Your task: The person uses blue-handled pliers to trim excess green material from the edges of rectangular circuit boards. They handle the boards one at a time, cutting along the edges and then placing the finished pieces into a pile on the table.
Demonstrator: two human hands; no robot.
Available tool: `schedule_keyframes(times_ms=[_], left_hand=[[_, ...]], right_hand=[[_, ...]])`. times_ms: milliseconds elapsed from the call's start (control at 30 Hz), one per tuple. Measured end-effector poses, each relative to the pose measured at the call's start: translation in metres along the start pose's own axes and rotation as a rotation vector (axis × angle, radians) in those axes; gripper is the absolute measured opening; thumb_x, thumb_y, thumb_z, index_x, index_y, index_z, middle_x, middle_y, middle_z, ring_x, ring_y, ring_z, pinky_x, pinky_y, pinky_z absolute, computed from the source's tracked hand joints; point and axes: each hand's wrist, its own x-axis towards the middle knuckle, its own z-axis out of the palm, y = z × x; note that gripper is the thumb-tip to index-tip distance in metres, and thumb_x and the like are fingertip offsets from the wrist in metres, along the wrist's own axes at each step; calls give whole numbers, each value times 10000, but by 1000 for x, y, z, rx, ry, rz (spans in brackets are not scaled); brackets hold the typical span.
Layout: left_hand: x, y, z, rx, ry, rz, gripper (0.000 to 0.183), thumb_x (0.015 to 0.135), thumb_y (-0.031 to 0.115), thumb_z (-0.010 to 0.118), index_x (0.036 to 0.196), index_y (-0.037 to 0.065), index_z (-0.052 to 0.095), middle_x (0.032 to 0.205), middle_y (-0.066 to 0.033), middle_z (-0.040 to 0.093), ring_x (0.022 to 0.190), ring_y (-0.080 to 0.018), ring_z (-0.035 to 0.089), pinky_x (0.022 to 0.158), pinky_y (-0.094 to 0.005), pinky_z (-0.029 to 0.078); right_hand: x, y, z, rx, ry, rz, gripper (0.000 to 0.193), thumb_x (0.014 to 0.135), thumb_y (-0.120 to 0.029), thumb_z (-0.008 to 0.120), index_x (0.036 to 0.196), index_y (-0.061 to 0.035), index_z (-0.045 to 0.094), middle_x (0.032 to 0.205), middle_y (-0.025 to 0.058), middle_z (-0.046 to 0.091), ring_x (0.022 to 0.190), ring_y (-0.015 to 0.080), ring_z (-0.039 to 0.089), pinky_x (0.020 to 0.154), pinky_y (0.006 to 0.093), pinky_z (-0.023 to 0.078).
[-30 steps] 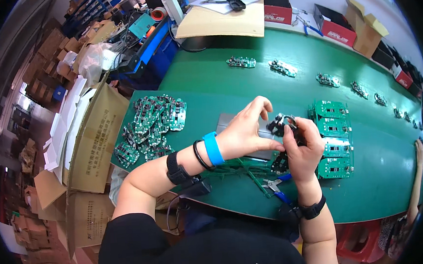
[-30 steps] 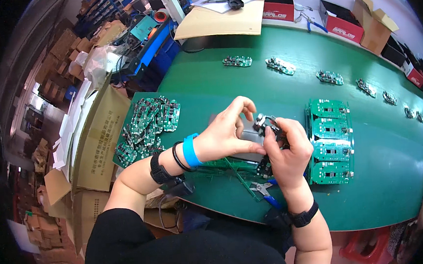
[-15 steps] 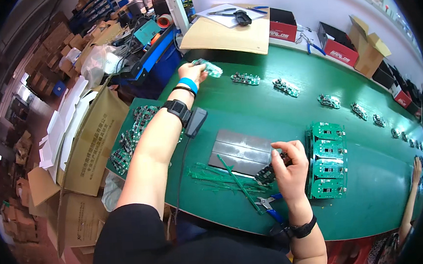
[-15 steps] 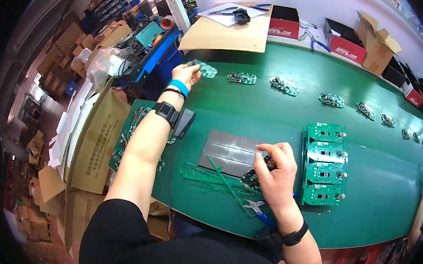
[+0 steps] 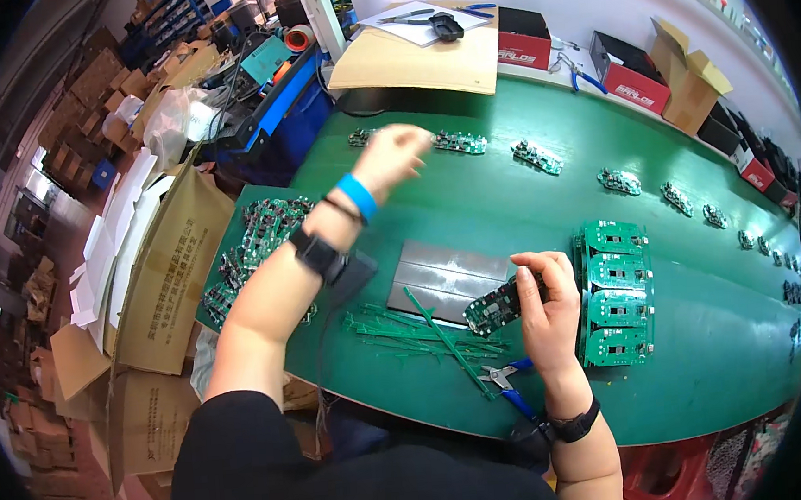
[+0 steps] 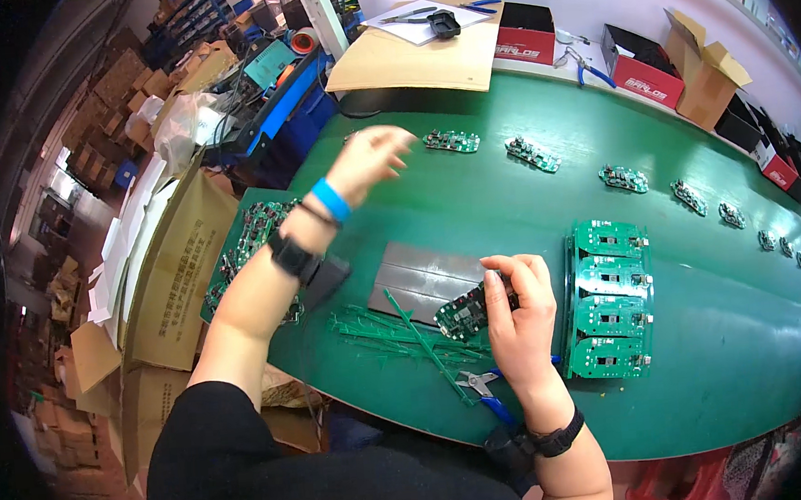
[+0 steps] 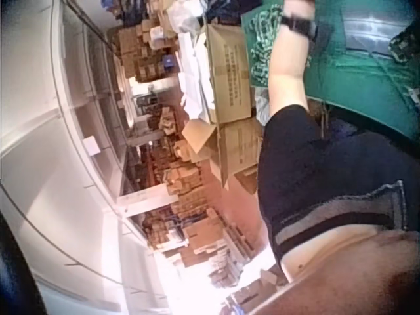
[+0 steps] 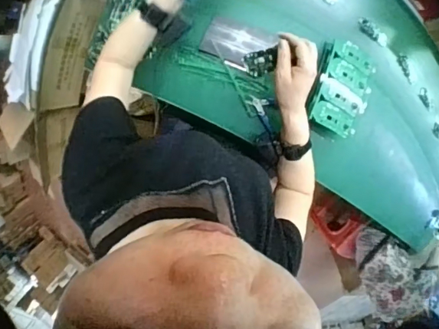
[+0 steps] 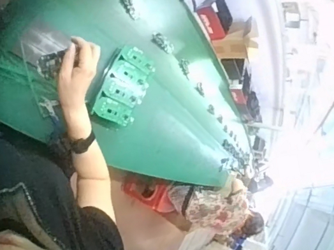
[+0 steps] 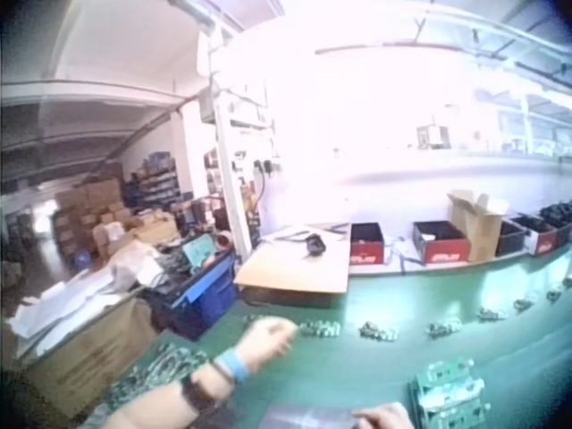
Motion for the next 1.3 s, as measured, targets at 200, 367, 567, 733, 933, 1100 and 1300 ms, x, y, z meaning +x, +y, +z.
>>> schedule_keyframes(times_ms=[200, 367, 567, 733, 933, 1100, 1300], left_hand=[[-155, 48, 59, 130, -755, 122, 644, 911, 75, 629, 1475, 17, 324, 1231, -129, 592, 1037, -165, 587, 858, -315, 526], [-174, 9, -1, -307, -241, 137, 497, 909, -13, 561, 1388, 10, 428, 1287, -79, 524, 1056, -134, 573, 804, -305, 560], [-209, -19, -124, 285, 432, 253, 511, 849, -41, 634, 1337, -13, 487, 1227, -80, 591, 1032, -135, 589, 899, -287, 500], [-224, -59, -202, 53, 825, 75, 557, 801, -58, 668, 1320, -81, 469, 1096, -156, 668, 920, -199, 664, 790, -304, 548], [-224, -81, -202, -160, 829, -192, 434, 846, -10, 652, 1260, -56, 527, 983, -120, 680, 820, -190, 682, 689, -356, 581], [-220, -78, -205, 95, 639, -351, 281, 856, 183, 694, 1029, -38, 677, 813, -61, 681, 732, -152, 649, 636, -294, 521], [-220, -102, -214, 836, 731, -223, 626, 766, 438, 720, 1018, -132, 653, 916, -294, 676, 880, -400, 662, 785, -445, 523]], right_hand=[[-10, -11, 16, 253, -20, 34, 214, 881, -82, 663, 1077, -10, 616, 908, 95, 560, 804, 200, 544, 716, 313, 458], [-15, -25, 8, -295, -382, -123, 408, 717, -179, 813, 1002, -15, 571, 879, 141, 568, 816, 318, 563, 747, 411, 471], [-39, -25, 20, -507, -814, -69, 323, 720, -156, 764, 940, -30, 564, 808, 153, 648, 832, 361, 637, 726, 450, 509], [-35, -26, 20, -280, -735, -33, 241, 732, -37, 647, 973, -17, 638, 788, 160, 652, 802, 365, 639, 742, 449, 511], [-26, -24, 18, -593, -609, -290, 278, 756, -54, 692, 1033, -41, 673, 932, 126, 641, 940, 322, 581, 825, 421, 453], [-25, -63, -30, -623, -381, -244, 423, 749, -123, 756, 1148, -27, 652, 1074, 136, 628, 1037, 324, 553, 925, 413, 415], [-44, -32, -91, -1112, -106, 188, 866, 728, -379, 798, 1466, -180, 391, 1422, 232, 424, 1308, 435, 381, 1045, 536, 321]])
